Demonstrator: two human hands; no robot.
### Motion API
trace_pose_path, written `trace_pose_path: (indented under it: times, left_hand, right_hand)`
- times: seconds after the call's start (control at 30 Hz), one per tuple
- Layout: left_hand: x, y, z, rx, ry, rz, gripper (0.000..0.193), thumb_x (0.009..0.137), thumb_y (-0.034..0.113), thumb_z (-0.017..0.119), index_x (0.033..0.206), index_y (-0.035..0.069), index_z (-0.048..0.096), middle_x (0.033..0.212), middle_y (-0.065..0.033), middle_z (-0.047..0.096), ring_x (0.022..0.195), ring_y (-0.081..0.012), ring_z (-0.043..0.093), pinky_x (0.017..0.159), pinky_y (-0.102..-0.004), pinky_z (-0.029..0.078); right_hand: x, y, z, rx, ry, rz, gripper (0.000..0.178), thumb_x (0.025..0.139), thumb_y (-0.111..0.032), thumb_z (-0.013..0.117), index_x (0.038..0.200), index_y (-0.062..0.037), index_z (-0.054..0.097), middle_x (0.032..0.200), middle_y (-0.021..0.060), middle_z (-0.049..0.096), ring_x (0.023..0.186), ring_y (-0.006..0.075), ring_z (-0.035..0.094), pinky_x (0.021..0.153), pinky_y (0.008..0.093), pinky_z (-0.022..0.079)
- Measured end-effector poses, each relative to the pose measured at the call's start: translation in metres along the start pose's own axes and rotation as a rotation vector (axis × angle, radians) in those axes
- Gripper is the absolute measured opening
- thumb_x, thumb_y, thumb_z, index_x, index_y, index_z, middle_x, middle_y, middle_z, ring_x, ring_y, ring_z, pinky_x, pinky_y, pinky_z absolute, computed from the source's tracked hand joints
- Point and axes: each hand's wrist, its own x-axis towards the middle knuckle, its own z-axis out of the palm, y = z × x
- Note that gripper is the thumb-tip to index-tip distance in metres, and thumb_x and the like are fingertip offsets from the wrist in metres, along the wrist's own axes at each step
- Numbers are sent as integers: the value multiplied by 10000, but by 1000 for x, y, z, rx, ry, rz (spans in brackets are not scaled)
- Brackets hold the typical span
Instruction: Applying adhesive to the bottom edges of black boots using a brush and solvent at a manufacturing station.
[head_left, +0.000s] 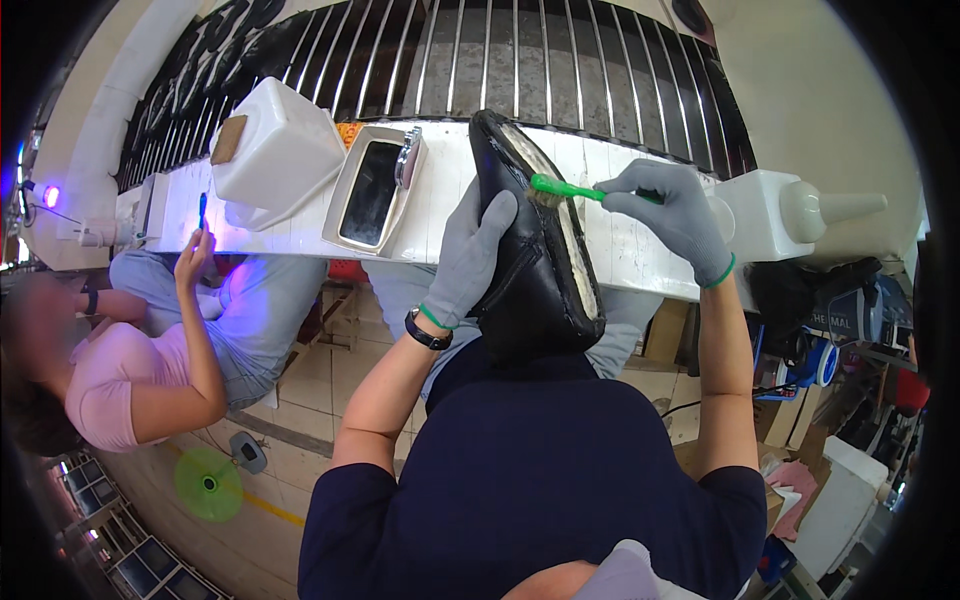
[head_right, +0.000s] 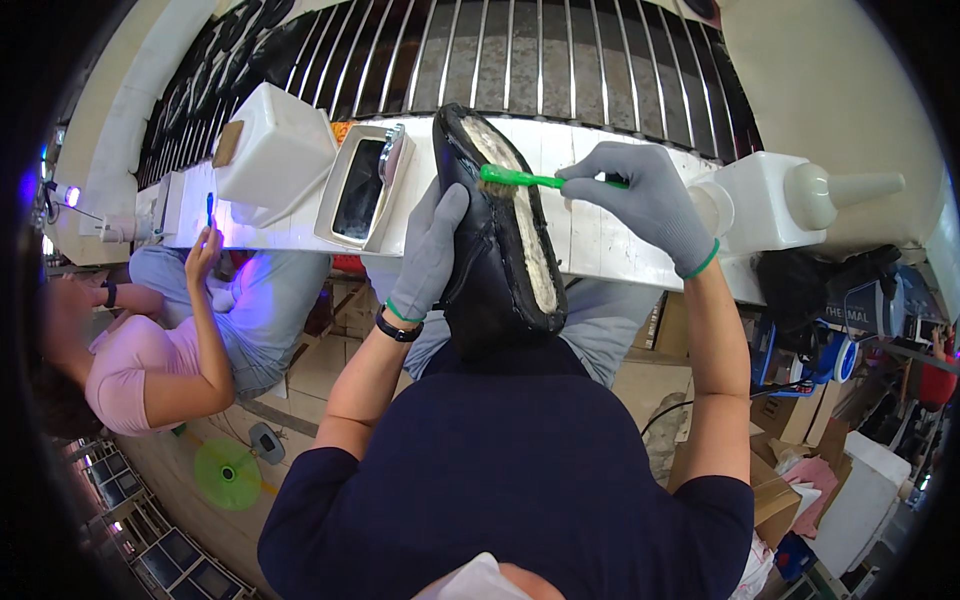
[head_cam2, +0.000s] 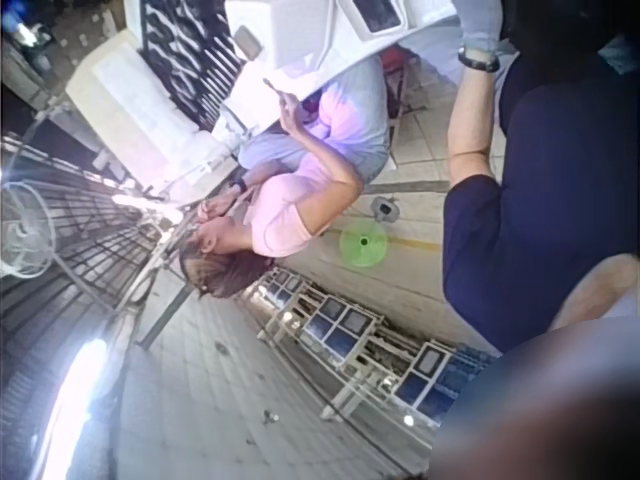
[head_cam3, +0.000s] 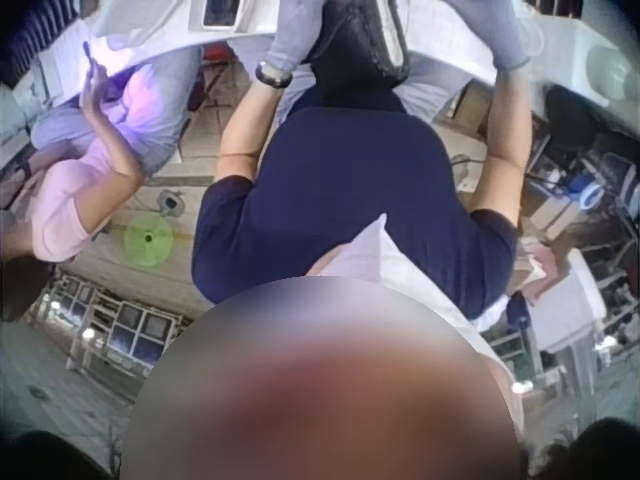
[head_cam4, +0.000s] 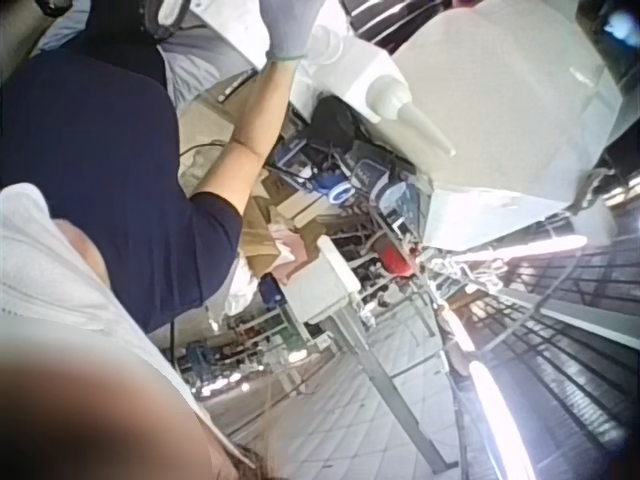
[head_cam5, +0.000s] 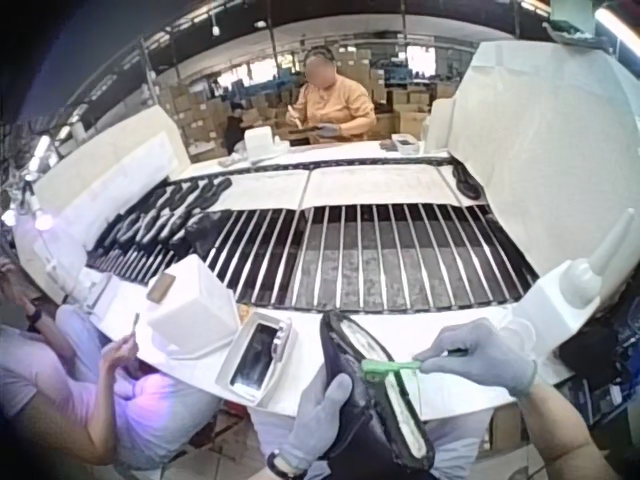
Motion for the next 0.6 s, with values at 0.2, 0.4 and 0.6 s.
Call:
trace_pose_path:
  times: [0.2, 0.4, 0.6]
  left_hand:
    - [-4, 8, 2, 109, -31, -11, 514, 969, 331, 530, 1305, -50, 450, 1125, -91, 591, 1015, -135, 543, 919, -281, 431]
    - [-1, 1, 3, 66, -51, 55, 501, 968, 321, 529, 1292, -54, 459, 1105, -85, 594, 990, -130, 539, 907, -274, 428]
    - [11, -4, 0, -136, 92, 14, 464, 989, 333, 489, 1261, -43, 486, 1071, -74, 594, 958, -124, 547, 872, -262, 448]
  right_hand:
    - [34, -5, 0, -67, 77, -68, 176, 813, -229, 719, 868, -63, 744, 726, 35, 679, 554, 67, 465, 505, 246, 341]
    - [61, 4, 2, -342, 315, -89, 222, 827, -277, 692, 899, -70, 722, 729, 91, 665, 640, 184, 617, 626, 301, 474]
    - [-23, 52, -23, -186, 673, 33, 236, 864, -192, 657, 1034, -32, 689, 887, 92, 686, 748, 161, 626, 686, 286, 474]
